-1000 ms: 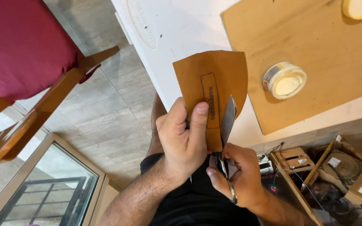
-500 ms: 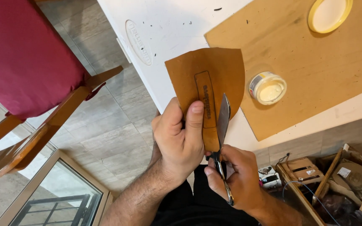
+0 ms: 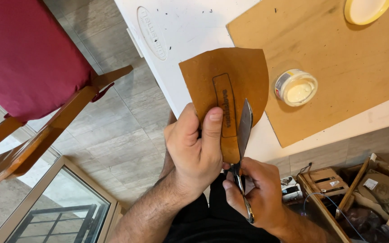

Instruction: Cutting a leather shape with scissors and applying a substance to a small leather strip

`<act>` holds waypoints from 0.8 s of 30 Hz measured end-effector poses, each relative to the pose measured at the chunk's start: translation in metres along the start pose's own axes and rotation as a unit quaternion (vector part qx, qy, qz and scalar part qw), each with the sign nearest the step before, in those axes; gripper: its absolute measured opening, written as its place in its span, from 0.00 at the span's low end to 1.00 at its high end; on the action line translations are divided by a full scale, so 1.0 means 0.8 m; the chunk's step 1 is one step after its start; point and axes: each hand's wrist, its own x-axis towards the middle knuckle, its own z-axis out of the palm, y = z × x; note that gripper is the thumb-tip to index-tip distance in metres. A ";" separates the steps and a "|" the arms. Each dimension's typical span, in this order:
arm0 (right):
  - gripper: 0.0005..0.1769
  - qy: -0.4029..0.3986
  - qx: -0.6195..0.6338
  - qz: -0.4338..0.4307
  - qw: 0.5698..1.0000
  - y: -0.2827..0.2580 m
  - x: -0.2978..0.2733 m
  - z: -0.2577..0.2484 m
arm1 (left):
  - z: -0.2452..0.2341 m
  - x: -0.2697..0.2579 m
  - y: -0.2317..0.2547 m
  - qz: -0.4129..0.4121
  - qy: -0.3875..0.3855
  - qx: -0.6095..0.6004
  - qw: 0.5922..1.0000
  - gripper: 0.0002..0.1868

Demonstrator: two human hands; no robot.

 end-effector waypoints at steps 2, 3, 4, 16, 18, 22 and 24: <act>0.15 0.001 0.000 -0.002 1.000 0.000 -0.001 0.001 | -0.001 -0.001 -0.001 0.000 -0.002 0.003 1.000 0.12; 0.13 0.004 0.000 -0.005 1.000 0.000 -0.001 0.002 | -0.001 -0.001 -0.001 0.002 -0.003 0.006 1.000 0.13; 0.13 0.003 0.000 -0.004 1.000 0.001 -0.001 0.002 | -0.001 -0.001 -0.001 0.002 -0.003 0.006 1.000 0.13; 0.12 0.010 -0.044 -0.009 0.999 0.008 -0.005 0.005 | -0.004 0.001 -0.003 0.007 -0.001 0.011 1.000 0.14; 0.12 0.004 -0.066 -0.004 0.998 0.009 -0.007 0.004 | -0.004 0.000 -0.004 0.006 0.001 0.007 1.000 0.14; 0.11 0.003 -0.059 0.011 0.998 0.013 -0.008 0.005 | -0.004 0.001 -0.004 -0.006 -0.001 0.007 1.000 0.14; 0.10 0.004 -0.061 0.008 0.998 0.012 -0.008 0.005 | -0.005 0.001 -0.004 -0.003 0.000 0.010 1.000 0.15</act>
